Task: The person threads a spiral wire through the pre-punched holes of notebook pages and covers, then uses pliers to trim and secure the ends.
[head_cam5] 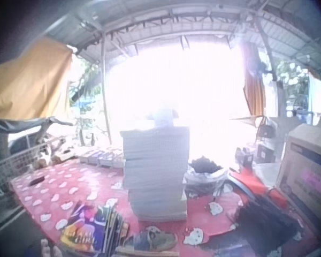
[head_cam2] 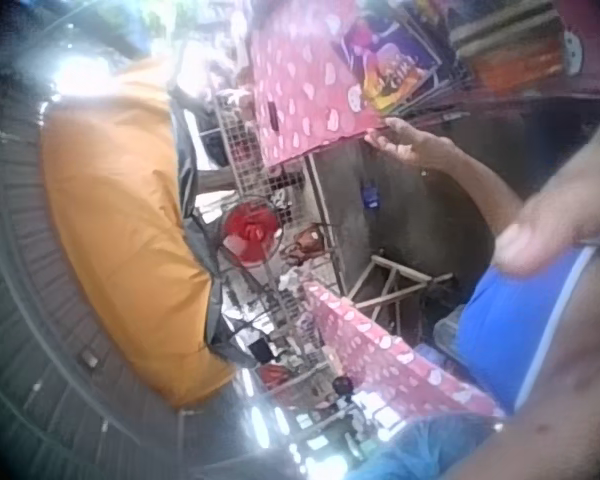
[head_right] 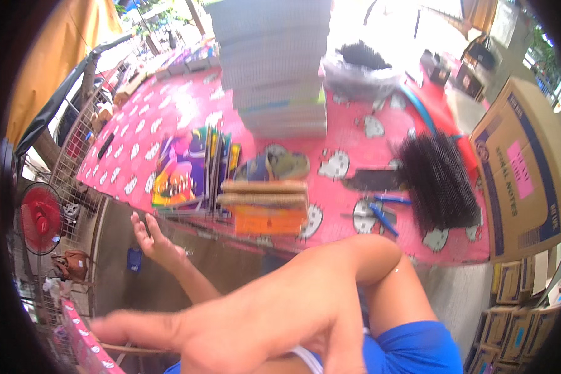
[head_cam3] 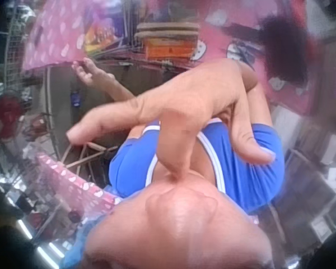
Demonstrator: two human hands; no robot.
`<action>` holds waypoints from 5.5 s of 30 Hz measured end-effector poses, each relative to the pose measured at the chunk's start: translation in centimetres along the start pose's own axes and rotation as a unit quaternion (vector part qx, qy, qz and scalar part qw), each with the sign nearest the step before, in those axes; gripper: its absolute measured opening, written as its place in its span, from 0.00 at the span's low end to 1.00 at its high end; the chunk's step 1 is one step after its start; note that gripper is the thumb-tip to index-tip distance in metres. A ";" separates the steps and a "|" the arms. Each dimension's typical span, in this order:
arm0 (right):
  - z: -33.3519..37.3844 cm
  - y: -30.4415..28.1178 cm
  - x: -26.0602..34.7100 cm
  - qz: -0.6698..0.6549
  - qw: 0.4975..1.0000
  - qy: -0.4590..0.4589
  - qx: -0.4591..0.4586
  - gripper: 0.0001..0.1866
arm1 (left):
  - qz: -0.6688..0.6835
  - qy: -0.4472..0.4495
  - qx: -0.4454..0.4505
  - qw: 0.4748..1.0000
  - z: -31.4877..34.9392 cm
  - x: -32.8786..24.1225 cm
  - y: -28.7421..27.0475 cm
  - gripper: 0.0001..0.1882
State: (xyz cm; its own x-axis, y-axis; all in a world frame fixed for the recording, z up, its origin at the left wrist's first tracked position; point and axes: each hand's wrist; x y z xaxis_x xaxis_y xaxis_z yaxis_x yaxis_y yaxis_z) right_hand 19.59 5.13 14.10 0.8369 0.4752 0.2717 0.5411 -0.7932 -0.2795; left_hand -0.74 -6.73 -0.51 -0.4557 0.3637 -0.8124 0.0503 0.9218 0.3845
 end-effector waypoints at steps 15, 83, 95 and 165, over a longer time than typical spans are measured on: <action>-0.2 -28.9 7.7 0.920 0.108 0.358 0.116 0.12 | 0.355 -0.258 0.227 0.870 1.8 -5.9 8.3 0.23; 13.3 -2.0 11.3 0.473 0.501 0.615 -0.383 0.09 | -0.065 0.150 0.509 0.845 11.5 -4.7 13.5 0.08; 11.7 -2.3 10.3 0.640 0.455 0.610 -0.107 0.10 | -0.103 0.190 0.491 0.844 10.6 -4.2 12.1 0.14; 10.0 -4.4 6.4 0.685 0.434 0.584 -0.033 0.15 | -0.144 0.113 0.298 0.937 8.4 -1.5 10.3 0.34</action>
State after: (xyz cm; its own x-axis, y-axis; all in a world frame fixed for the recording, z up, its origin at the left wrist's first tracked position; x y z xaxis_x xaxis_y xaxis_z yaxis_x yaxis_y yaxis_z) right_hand 23.39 15.40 7.87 -0.2648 -0.9468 0.1831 -0.4341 -0.0525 -0.8993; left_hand 7.88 3.32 0.99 -0.6994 0.1131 -0.7058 0.3527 0.9134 -0.2031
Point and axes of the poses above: each hand's wrist, its own z-axis away from the middle knuckle, its own y-axis out of the palm, x = y × z, and after that the axes turned 13 degrees about z, right-handed
